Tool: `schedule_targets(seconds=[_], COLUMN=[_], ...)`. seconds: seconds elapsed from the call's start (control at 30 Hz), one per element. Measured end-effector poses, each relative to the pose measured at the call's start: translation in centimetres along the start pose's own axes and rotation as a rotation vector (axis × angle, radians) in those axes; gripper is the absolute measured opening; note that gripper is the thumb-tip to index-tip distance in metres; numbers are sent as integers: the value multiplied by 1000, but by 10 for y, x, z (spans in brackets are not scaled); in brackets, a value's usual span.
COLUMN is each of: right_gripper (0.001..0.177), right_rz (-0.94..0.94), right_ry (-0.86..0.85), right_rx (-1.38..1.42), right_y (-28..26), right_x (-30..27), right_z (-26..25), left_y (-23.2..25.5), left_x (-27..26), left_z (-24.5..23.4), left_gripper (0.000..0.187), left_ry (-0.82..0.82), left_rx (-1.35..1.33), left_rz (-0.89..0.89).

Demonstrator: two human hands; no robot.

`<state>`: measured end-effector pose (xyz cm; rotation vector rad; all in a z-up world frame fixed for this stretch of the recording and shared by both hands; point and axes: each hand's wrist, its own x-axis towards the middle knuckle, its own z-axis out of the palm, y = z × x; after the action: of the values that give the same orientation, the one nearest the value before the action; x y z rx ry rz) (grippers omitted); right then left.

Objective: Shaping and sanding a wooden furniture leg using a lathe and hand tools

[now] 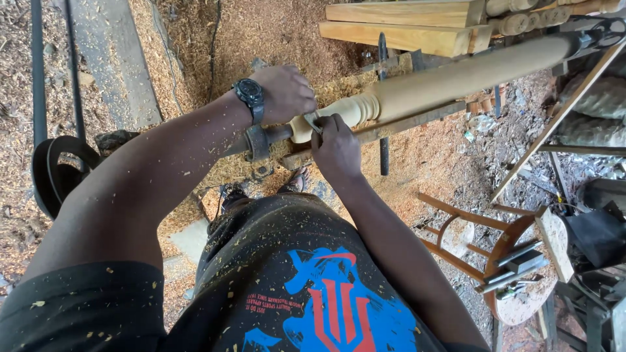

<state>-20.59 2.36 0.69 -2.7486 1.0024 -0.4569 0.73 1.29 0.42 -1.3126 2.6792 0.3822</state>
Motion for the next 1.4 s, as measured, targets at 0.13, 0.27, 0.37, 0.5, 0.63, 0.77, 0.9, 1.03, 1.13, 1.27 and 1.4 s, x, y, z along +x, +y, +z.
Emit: schedule_targets(seconds=[0.13, 0.27, 0.37, 0.5, 0.63, 0.77, 0.9, 1.03, 1.13, 1.27, 1.4], right_gripper=[5, 14, 16, 48, 20, 14, 16, 21, 14, 23, 36], right_rz=[-1, 28, 125, 343, 111, 71, -146, -127, -70, 113, 141], right_ry=[-4, -35, -155, -360, -107, -111, 92, 88, 40, -251, -386], right_rx=[-50, -65, -25, -17, 121, 81, -95, -10, 120, 252, 175], right_y=[0, 1, 8, 9, 20, 14, 32, 36, 32, 24, 30], right_x=[1, 3, 12, 30, 34, 22, -8, -18, -9, 16, 38], right_z=[1, 1, 1, -13, -31, -28, 23, 36, 23, -3, -9], left_y=[-1, -1, -2, 5, 6, 14, 13, 20, 16, 16, 7], left_x=[1, 0, 2, -11, -18, -28, -23, -34, -25, -19, -13], left_z=[5, 4, 5, -23, -41, -51, 6, 8, 10, -45, -35], left_gripper=[20, 29, 28, 36, 51, 51, 32, 33, 33, 28, 30], left_ry=[32, 45, 61, 34, 115, 39, 106, 364, 273, -115, -57], left_rx=[8, -47, -164, -347, -434, -370, -57, 93, -22, -565, -741], left_rz=[-9, -27, -159, -297, -290, -308, -188, -139, -177, -408, -503])
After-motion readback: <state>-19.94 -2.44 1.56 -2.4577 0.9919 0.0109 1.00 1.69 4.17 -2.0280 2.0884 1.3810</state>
